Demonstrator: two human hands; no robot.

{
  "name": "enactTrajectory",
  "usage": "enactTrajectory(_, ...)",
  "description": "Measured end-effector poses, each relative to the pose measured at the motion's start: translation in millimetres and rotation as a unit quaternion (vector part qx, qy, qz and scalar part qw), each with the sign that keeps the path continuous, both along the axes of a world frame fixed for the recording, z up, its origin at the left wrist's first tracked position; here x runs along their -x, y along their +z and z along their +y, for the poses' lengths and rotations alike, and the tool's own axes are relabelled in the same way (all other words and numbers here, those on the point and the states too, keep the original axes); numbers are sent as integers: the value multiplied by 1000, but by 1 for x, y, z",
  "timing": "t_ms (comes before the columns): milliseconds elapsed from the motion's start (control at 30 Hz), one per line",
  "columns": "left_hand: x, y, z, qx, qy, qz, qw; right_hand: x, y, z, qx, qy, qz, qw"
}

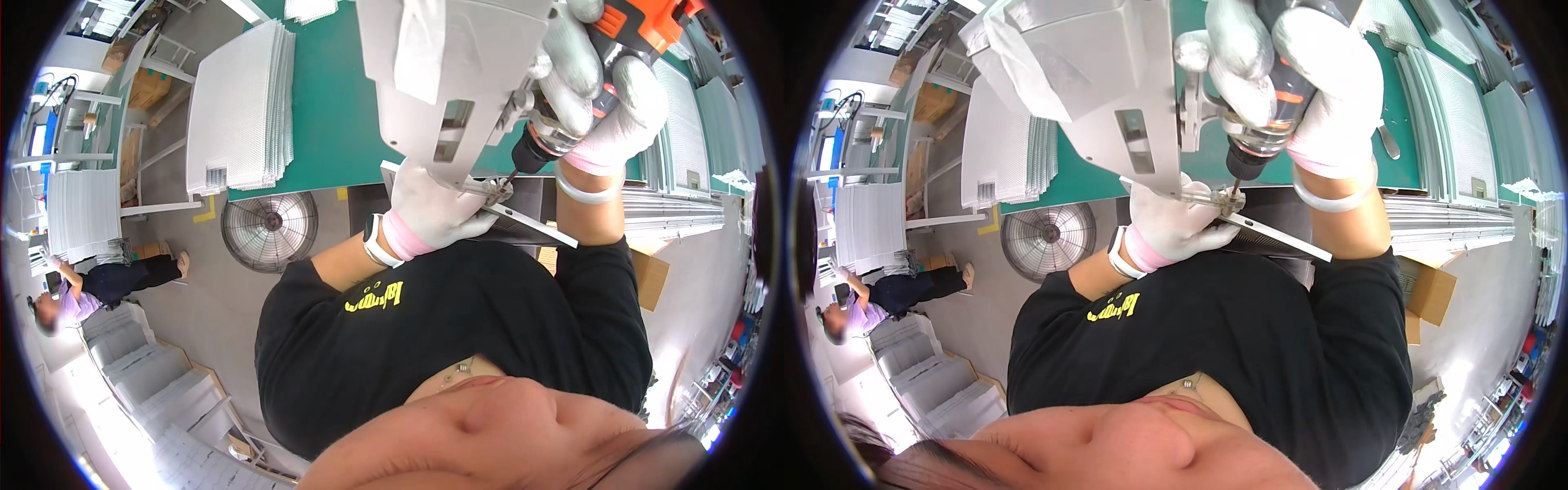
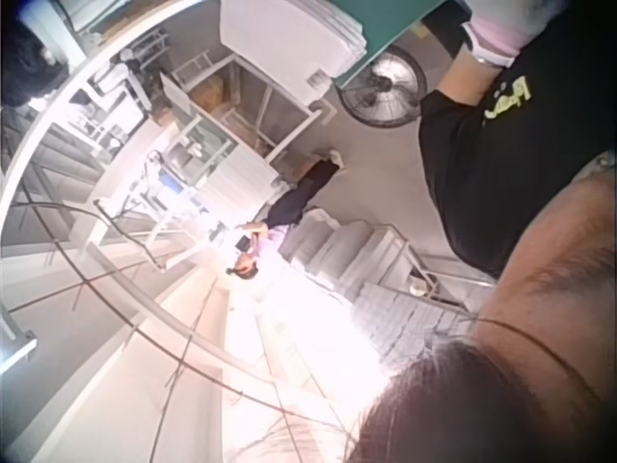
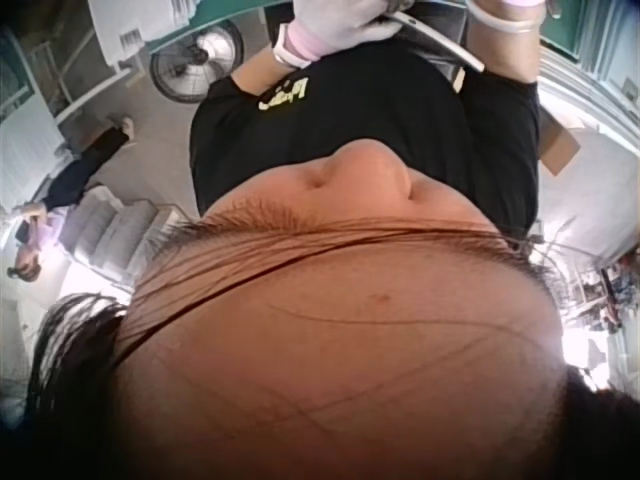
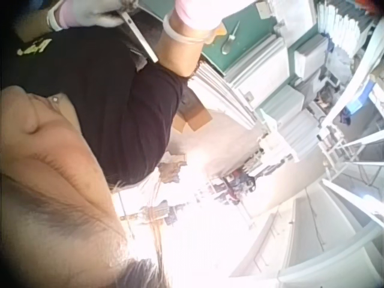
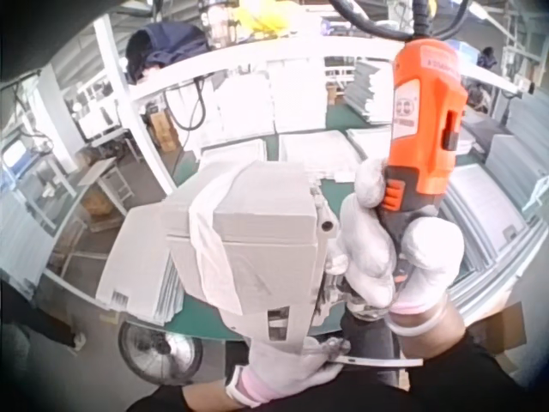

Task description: The person assembles rectangular panels by placing mesh sheets on a workbench, inserting metal frame pieces into the sheet edges, and securing them with a hammer and power drill. The process is repeated for multiple units, with the person handling components and tools directly.

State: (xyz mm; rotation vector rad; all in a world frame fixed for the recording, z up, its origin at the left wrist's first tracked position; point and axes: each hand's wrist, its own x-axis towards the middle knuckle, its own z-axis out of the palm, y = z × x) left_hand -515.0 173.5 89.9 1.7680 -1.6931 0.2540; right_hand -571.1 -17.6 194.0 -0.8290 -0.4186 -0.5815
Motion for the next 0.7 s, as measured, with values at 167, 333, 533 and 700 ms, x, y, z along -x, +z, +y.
enactTrajectory(167, 3, 4, -4, 48, -16, 25, 998, -3, -6, -4, -17, 94, -38, 995)
enactTrajectory(333, 8, -19, 5, 51, 11, 33, 998, 21, -5, 6, -41, 24, 39, 998)
enactTrajectory(533, 1, 8, -5, 49, 24, -12, 998, 42, -30, -63, 459, -580, 93, 667)
enactTrajectory(700, -9, 7, -6, 44, 22, -37, 998, -15, 75, -8, 247, -370, 33, 895)
